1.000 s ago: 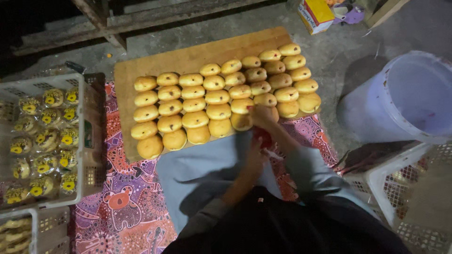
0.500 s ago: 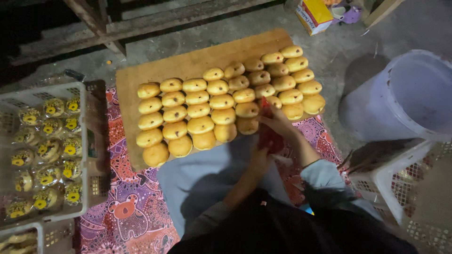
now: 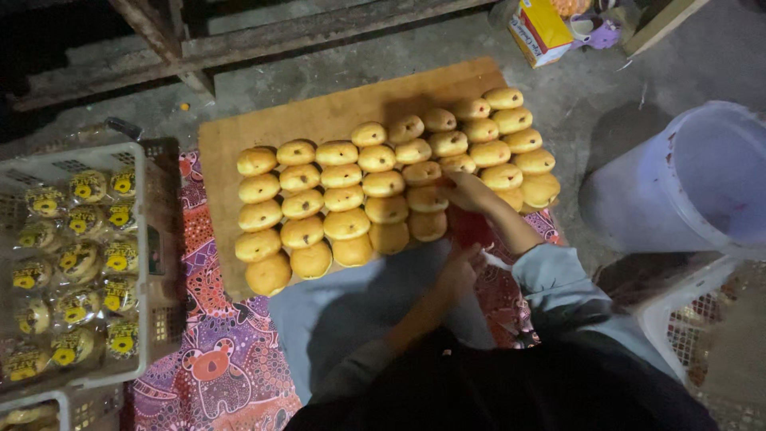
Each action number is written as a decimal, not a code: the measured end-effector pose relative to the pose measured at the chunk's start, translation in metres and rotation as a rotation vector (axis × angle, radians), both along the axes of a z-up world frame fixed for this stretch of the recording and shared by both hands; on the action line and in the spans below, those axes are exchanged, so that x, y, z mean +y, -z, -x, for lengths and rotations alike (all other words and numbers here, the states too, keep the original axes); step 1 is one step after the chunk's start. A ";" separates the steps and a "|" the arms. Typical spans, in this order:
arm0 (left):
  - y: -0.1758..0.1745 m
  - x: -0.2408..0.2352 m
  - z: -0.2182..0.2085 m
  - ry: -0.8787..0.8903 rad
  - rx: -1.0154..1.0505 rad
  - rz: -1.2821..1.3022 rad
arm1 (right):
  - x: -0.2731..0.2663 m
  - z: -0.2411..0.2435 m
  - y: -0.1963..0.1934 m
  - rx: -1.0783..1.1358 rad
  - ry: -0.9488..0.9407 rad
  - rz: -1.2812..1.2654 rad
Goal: The person sits on the floor and uses a piping bag to fill rows of small buns with red filling. The person systematically moves across the buns, squeezing the bag to dispense filling into each one.
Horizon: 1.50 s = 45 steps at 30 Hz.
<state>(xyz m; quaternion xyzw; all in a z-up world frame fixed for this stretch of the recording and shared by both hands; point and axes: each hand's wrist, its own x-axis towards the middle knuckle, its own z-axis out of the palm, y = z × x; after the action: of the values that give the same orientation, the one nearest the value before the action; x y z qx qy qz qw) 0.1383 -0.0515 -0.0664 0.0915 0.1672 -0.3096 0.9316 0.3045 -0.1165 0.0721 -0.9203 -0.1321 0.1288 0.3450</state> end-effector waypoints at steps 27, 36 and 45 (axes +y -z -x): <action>0.010 0.023 -0.028 -0.100 0.002 0.197 | 0.053 -0.010 0.001 -0.057 0.335 0.478; -0.059 0.050 -0.030 -0.213 -0.111 -0.069 | 0.019 -0.010 -0.014 0.190 0.380 0.052; -0.104 0.073 -0.024 -0.184 -0.495 -0.284 | 0.015 0.052 -0.063 0.543 0.480 -0.864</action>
<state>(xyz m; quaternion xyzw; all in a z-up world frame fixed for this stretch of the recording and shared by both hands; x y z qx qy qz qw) 0.1625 0.0214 0.0378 0.2782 -0.0157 -0.1657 0.9460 0.2526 -0.1013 0.1351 -0.6334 0.1337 0.2130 0.7318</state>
